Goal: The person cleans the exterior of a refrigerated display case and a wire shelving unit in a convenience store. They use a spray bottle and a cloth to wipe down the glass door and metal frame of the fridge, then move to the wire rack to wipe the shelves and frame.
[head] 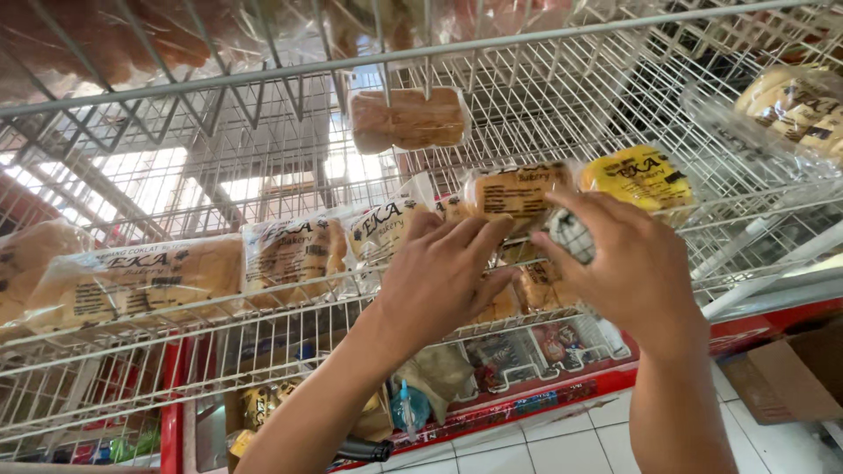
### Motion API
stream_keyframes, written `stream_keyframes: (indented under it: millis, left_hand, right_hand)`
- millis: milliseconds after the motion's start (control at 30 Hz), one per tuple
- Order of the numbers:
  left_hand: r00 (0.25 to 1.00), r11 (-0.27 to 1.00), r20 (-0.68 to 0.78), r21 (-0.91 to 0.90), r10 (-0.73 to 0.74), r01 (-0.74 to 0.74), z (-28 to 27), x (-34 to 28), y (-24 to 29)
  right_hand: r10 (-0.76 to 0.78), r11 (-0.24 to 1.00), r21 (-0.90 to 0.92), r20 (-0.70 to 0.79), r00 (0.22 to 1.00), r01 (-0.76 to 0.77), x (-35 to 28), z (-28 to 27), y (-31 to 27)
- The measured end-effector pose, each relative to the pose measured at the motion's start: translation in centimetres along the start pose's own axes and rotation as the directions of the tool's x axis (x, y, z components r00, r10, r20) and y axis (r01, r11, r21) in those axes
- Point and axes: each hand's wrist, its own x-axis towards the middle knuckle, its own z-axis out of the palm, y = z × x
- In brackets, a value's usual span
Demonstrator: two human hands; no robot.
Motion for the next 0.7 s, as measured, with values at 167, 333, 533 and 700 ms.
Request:
stream_keyframes:
  millis: [167, 333, 533, 700]
  left_hand:
    - [0.992, 0.997, -0.124, -0.072, 0.020, -0.030, 0.5, 0.2, 0.6]
    - [0.989, 0.997, -0.148, -0.078, -0.007, -0.004, 0.4, 0.4, 1.1]
    - [0.938, 0.999, -0.346, -0.034, 0.010, -0.023, 0.5, -2.1, 1.7]
    - [0.942, 0.912, -0.334, -0.387, 0.000, -0.138, 1.6, -10.1, 0.4]
  right_hand:
    - [-0.033, 0.999, 0.031, -0.007, 0.999, 0.033, -1.0, 0.1, -0.3]
    - [-0.043, 0.993, 0.105, -0.137, 0.990, 0.058, -1.8, 1.6, -0.5]
    - [0.079, 0.939, 0.325, -0.523, 0.849, 0.113, -5.0, 4.6, -1.9]
    - [0.088, 0.723, 0.632, -0.485, 0.870, 0.279, -9.8, 9.5, -4.9]
